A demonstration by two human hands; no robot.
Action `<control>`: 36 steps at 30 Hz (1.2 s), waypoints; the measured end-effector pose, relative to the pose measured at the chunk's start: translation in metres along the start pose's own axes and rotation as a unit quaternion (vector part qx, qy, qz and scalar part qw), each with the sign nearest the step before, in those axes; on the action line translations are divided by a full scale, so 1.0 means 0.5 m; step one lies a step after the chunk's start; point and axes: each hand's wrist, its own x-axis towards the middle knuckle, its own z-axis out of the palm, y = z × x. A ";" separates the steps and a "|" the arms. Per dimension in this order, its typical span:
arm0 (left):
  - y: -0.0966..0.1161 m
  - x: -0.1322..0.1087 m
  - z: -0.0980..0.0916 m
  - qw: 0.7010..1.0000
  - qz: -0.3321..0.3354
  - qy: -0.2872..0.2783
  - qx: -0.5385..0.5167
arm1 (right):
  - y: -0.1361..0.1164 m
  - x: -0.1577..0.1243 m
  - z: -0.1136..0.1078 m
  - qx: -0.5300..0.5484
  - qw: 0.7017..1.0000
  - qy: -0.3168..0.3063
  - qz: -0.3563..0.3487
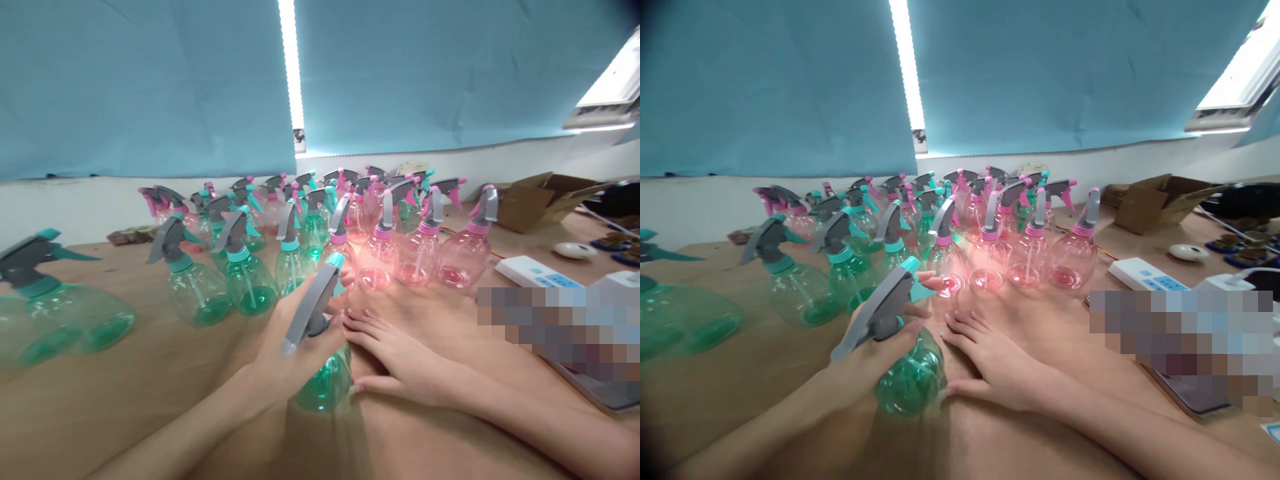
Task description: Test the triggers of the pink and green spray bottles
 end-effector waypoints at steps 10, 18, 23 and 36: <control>-0.010 -0.001 0.000 1.000 0.014 0.000 -0.001 | -0.001 0.001 0.000 -0.006 1.000 -0.006 0.001; -0.007 -0.001 -0.001 1.000 0.016 -0.003 0.002 | 0.001 -0.002 0.001 0.011 1.000 -0.001 0.002; -0.001 -0.002 0.000 1.000 0.020 -0.006 0.011 | 0.008 -0.003 0.006 0.007 1.000 0.008 -0.007; 0.012 0.001 -0.013 0.998 0.028 0.045 0.017 | -0.001 -0.002 -0.006 0.004 1.000 -0.006 -0.003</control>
